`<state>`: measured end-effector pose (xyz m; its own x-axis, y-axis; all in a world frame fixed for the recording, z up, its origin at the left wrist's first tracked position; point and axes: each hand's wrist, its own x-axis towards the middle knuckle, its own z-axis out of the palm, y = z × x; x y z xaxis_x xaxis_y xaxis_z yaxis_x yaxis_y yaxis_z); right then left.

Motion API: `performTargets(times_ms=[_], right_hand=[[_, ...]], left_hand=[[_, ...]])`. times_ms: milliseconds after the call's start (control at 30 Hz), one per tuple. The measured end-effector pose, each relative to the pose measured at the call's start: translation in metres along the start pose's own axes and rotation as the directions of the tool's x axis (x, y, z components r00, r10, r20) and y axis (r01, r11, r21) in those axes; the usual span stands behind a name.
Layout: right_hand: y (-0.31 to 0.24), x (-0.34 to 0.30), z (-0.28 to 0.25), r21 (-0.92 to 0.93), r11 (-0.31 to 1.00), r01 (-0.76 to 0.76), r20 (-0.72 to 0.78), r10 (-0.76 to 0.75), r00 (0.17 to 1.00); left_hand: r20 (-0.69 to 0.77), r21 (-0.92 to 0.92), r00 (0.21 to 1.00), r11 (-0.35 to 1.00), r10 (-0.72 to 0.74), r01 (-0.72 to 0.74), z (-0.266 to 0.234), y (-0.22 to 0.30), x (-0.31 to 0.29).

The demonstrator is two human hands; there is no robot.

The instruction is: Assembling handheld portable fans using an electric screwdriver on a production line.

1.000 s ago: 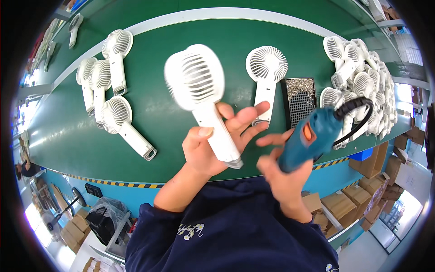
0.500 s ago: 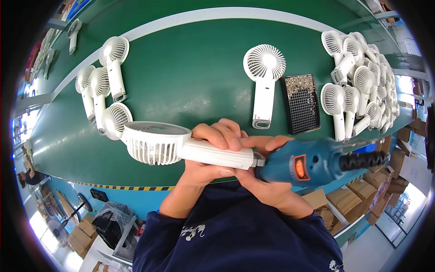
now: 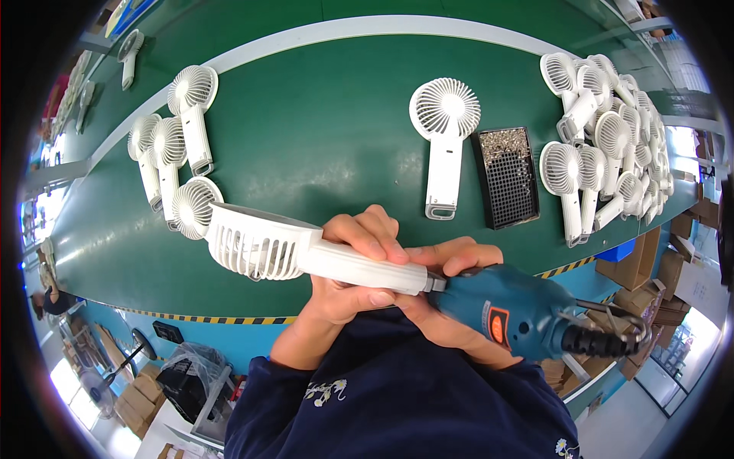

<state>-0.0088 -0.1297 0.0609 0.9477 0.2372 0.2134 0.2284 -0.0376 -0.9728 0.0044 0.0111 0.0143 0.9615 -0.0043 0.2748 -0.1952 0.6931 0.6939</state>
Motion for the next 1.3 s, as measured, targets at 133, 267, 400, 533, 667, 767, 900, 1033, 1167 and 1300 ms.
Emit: performTargets(times_ms=[133, 267, 400, 533, 667, 767, 900, 1033, 1167, 1300], right_hand=[[0.005, 0.006, -0.004, 0.103, 0.974, -0.203, 0.049, 0.199, 0.979], [0.011, -0.010, 0.000, 0.321, 0.897, -0.305, -0.059, 0.341, 0.938], [0.006, -0.006, 0.003, 0.325, 0.883, -0.339, 0.020, 0.352, 0.936], [0.005, -0.003, 0.018, 0.267, 0.915, -0.302, -0.043, 0.324, 0.945], [0.009, -0.008, 0.023, 0.500, 0.752, -0.430, 0.021, 0.486, 0.874], [0.014, -0.011, 0.020, 0.577, 0.722, -0.381, 0.050, 0.434, 0.899], [0.002, -0.005, 0.026, 0.636, 0.691, -0.342, -0.012, 0.452, 0.892], [0.004, -0.001, 0.018, 0.475, 0.808, -0.349, 0.011, 0.391, 0.920], [0.017, -0.004, 0.027, 0.434, 0.843, -0.318, 0.009, 0.349, 0.937], [0.020, -0.011, 0.011, 0.345, 0.836, -0.426, 0.064, 0.432, 0.900]], left_hand=[[-0.074, 0.035, 0.995, 0.997, -0.064, 0.067, -0.004, 0.002, 0.000], [-0.160, -0.022, 0.987, 1.000, -0.020, 0.017, 0.004, 0.003, 0.002], [-0.239, -0.134, 0.957, 0.982, -0.165, 0.135, 0.011, 0.013, 0.001], [-0.356, -0.361, 0.891, 0.921, -0.282, 0.147, 0.021, 0.017, 0.007], [-0.392, -0.393, 0.867, 0.908, -0.306, 0.143, 0.023, 0.018, 0.011], [-0.445, -0.428, 0.818, 0.889, -0.365, 0.164, 0.027, 0.025, 0.018], [-0.494, -0.423, 0.797, 0.897, -0.347, 0.128, 0.023, 0.035, 0.024], [-0.503, -0.355, 0.804, 0.924, -0.317, 0.142, 0.026, 0.031, 0.023], [-0.458, -0.381, 0.808, 0.903, -0.370, 0.198, 0.030, 0.026, 0.014], [-0.467, -0.377, 0.822, 0.915, -0.325, 0.147, 0.024, 0.033, 0.021]])
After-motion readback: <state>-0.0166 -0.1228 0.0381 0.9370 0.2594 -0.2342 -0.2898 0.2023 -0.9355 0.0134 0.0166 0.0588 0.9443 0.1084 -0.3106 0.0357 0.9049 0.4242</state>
